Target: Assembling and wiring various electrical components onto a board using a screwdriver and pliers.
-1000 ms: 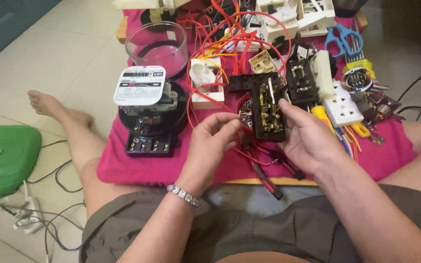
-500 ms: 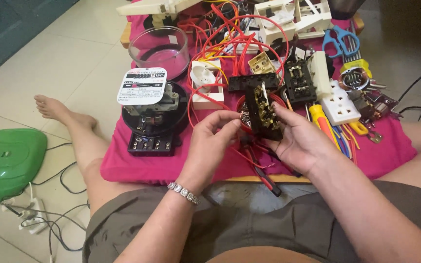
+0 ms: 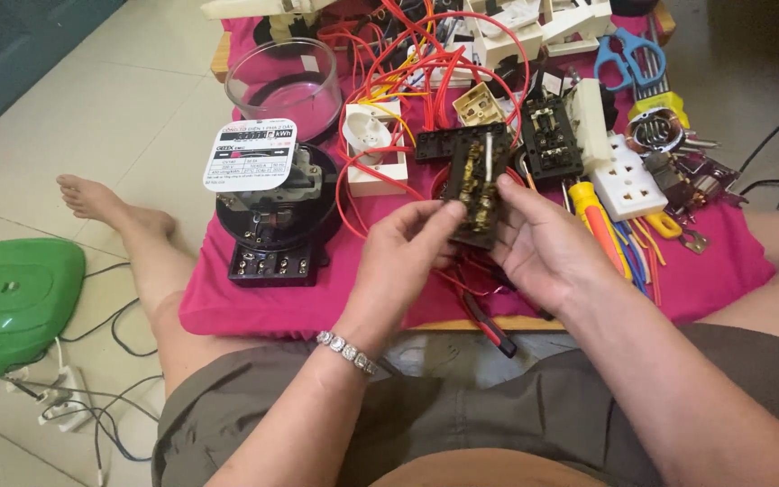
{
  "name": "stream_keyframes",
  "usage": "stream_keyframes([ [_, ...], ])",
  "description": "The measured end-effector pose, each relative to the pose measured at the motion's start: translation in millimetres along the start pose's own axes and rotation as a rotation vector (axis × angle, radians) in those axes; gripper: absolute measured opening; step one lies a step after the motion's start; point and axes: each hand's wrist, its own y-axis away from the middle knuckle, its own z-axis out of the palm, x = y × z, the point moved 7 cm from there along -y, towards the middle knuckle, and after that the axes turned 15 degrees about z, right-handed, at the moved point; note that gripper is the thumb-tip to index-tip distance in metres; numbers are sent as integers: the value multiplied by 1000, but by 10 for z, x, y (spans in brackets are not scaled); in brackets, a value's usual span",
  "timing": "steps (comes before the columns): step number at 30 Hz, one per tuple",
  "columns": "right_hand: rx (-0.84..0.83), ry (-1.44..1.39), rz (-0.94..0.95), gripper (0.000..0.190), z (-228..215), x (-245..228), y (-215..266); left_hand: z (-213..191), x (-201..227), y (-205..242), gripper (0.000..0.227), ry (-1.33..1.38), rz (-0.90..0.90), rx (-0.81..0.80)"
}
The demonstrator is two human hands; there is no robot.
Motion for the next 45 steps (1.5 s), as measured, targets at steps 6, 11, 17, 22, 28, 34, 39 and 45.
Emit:
stream_keyframes([
  [6,390,762,-505,32,-134,-544,247,95,1,174,45,545,-299,121],
  [11,887,1378,-490,30,-513,-885,445,-132,36,59,40,694,-308,197],
  [17,911,1476,-451,30,-440,-859,462,-374,-153,20,30,768,-264,358],
  [22,943,1563,-282,38,-606,-885,333,-480,-203,13,35,807,-219,401],
  [28,933,1560,-154,58,-854,-870,157,-434,-171,23,34,797,-221,398],
  [34,934,1580,-226,54,-704,-847,309,-429,-100,77,37,750,-265,412],
  [39,1000,1716,-288,33,-376,-747,354,-391,-33,87,39,693,-273,411],
  [45,950,1714,-156,60,-828,-826,-328,-372,-139,85,36,656,-250,447],
])
